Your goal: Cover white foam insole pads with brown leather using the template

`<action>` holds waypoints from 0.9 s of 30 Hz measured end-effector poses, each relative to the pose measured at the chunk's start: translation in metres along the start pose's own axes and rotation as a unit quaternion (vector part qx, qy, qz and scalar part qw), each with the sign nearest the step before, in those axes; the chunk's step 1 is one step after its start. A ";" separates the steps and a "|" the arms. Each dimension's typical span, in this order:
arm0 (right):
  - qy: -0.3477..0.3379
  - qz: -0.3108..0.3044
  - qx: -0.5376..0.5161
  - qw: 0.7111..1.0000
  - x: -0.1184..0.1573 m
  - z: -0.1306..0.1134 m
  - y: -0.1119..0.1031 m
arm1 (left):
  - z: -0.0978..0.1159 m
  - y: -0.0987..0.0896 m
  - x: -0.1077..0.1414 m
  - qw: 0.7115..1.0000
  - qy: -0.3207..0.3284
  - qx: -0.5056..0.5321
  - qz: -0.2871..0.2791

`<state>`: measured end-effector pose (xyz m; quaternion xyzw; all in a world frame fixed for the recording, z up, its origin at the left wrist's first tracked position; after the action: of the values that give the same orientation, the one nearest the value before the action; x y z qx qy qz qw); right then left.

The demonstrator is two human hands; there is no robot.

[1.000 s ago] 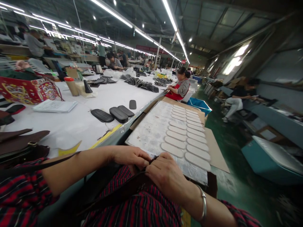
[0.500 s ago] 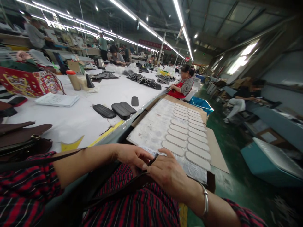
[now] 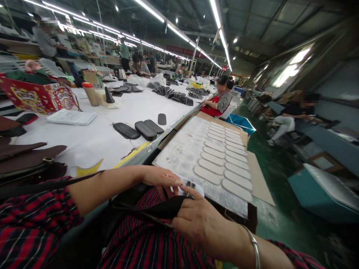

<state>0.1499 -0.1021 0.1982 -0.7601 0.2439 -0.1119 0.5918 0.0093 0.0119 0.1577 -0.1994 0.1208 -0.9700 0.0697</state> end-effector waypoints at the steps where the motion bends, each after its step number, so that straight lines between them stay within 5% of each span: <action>1: 0.016 0.001 0.005 1.000 0.002 0.004 -0.002 | -0.001 0.003 0.004 1.000 0.000 0.003 -0.006; 7: 0.036 -0.004 0.016 0.999 0.013 0.009 -0.004 | -0.012 0.011 0.021 0.965 -0.063 -0.252 -0.021; 12: -0.112 0.009 0.013 0.994 0.011 -0.016 0.020 | -0.021 -0.018 0.004 0.852 -0.143 -0.466 0.192; 14: -0.137 0.012 0.015 0.990 0.011 -0.021 0.025 | -0.020 -0.030 -0.006 0.831 -0.144 -0.480 0.240; 18: -0.080 0.048 0.004 0.996 0.031 -0.016 0.004 | -0.002 -0.038 -0.011 0.876 -0.036 -0.424 0.228; 20: 0.005 0.143 -0.053 0.988 0.052 -0.002 -0.010 | 0.014 -0.034 -0.003 0.899 0.026 -0.373 0.227; 22: 0.121 0.334 -0.167 0.920 0.078 0.024 -0.014 | 0.032 -0.028 0.007 0.899 0.052 -0.360 0.245; 24: 0.247 0.531 -0.297 0.754 0.102 0.057 0.000 | 0.049 -0.021 0.014 0.885 0.063 -0.382 0.261; 25: 0.302 0.553 -0.359 0.688 0.108 0.072 0.015 | 0.056 -0.017 0.016 0.877 0.067 -0.395 0.266; 27: 0.369 0.479 -0.484 0.633 0.105 0.093 0.047 | 0.067 -0.013 0.015 0.866 0.070 -0.414 0.272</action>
<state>0.2709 -0.0846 0.1156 -0.6095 0.7906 0.0502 -0.0292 0.0214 0.0073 0.2266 -0.1007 0.5649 -0.7851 0.2331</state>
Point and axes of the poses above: each hand's wrist, its own x-axis away from the middle knuckle, its own y-axis out of the palm, z = x × y, the point moved 2 cm from there along -x, towards the middle knuckle, and after that the axes turned 6 degrees about -x, right-handed, at the moved point
